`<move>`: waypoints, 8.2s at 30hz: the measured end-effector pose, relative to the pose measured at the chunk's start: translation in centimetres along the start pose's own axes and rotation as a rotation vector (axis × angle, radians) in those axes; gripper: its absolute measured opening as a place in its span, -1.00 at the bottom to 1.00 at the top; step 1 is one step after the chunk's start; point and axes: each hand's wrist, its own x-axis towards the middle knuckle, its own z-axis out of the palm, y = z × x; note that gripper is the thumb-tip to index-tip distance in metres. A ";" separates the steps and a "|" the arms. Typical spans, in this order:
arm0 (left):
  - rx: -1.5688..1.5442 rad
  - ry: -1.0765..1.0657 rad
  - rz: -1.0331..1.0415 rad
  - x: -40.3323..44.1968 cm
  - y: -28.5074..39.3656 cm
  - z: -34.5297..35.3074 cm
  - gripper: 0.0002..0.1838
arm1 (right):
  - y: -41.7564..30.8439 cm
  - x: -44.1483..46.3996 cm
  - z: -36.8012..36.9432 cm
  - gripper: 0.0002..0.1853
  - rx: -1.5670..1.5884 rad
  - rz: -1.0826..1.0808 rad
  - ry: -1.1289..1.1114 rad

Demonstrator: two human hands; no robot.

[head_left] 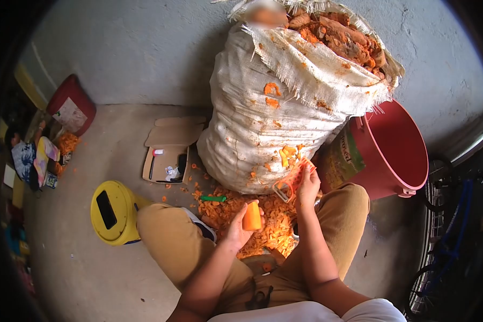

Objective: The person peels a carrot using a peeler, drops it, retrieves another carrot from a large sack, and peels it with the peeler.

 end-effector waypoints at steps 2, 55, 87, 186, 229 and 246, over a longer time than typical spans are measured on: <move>-0.023 0.025 0.048 0.2 -0.4 -0.5 -0.59 | 1.3 0.1 0.1 -0.79 0.079 0.060 -0.025; 1.298 0.403 0.603 1.3 -1.5 -0.9 -0.54 | 4.5 -2.7 1.7 -0.65 -0.207 0.216 -0.199; 1.341 0.090 0.603 -0.4 -0.6 0.5 -0.65 | -0.3 -0.9 0.1 -0.73 -0.444 0.034 -0.305; 3.154 0.313 0.396 32.7 36.4 39.0 -0.66 | 1.2 13.1 1.0 -0.67 -0.976 -0.133 -1.060; 3.242 0.485 0.030 48.2 52.5 28.0 -0.65 | -1.3 13.9 0.9 -0.83 -0.967 0.004 -1.152; 2.374 0.130 0.243 42.4 46.6 32.2 -0.81 | -1.5 14.3 0.9 -0.80 -0.950 0.010 -1.137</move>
